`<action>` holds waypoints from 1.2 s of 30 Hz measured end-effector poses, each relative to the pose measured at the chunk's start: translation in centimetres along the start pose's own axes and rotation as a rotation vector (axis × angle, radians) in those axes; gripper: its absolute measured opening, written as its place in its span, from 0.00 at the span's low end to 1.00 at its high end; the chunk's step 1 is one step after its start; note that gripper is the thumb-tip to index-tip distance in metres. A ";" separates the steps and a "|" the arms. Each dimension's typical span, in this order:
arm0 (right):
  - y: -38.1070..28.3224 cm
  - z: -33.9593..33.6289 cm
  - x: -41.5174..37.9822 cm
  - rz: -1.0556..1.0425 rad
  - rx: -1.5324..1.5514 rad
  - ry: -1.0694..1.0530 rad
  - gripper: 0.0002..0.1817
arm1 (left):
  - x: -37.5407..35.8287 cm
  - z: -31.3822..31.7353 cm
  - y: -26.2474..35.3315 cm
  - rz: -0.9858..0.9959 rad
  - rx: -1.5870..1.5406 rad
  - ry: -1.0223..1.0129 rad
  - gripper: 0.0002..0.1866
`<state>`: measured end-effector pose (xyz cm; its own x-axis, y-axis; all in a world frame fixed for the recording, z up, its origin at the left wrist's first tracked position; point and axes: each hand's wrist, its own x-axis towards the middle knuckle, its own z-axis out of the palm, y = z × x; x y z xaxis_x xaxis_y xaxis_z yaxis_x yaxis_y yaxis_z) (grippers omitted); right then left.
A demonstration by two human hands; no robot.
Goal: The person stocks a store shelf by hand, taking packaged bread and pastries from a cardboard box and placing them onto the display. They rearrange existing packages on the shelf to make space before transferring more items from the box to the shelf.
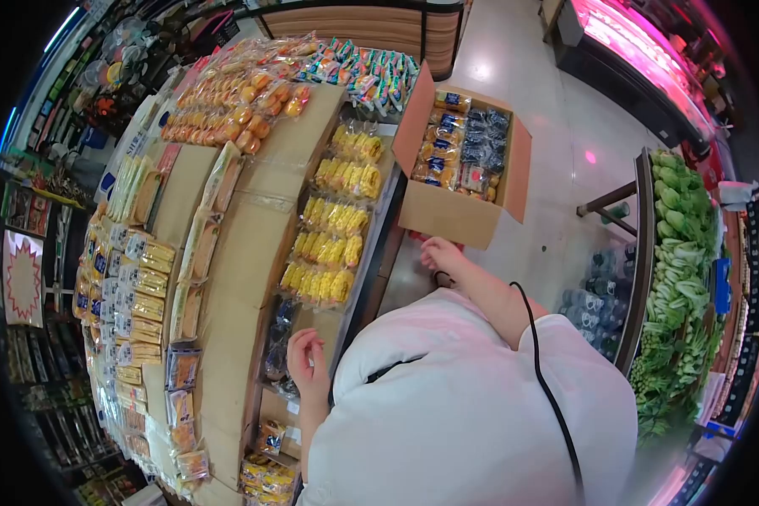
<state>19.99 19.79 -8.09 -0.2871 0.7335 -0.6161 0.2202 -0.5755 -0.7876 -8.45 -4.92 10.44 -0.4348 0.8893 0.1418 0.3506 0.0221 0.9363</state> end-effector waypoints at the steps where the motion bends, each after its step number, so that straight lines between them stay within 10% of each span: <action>1: -1.4 -1.6 0.2 0.004 0.053 0.061 0.11 | 0.3 1.4 -0.1 -0.017 -0.031 0.002 0.09; 13: -5.5 -17.4 14.2 -0.057 0.148 0.182 0.12 | 4.7 14.6 3.4 0.055 0.146 -0.032 0.08; 22: -5.3 -16.5 19.8 -0.105 -0.938 0.261 0.23 | 2.6 20.6 5.7 -0.203 0.072 0.139 0.07; 29: -4.6 -18.0 22.8 0.081 0.036 -0.131 0.07 | 1.1 22.0 6.8 -0.248 0.235 0.295 0.08; 36: -16.7 -16.6 12.2 -0.088 -0.072 -0.331 0.09 | 0.3 22.2 7.2 -0.255 0.208 0.253 0.10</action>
<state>28.26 44.32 -2.48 -0.5923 0.6149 -0.5207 0.2430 -0.4798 -0.8430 12.37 5.63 10.05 -0.7105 0.7036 0.0123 0.3538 0.3421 0.8705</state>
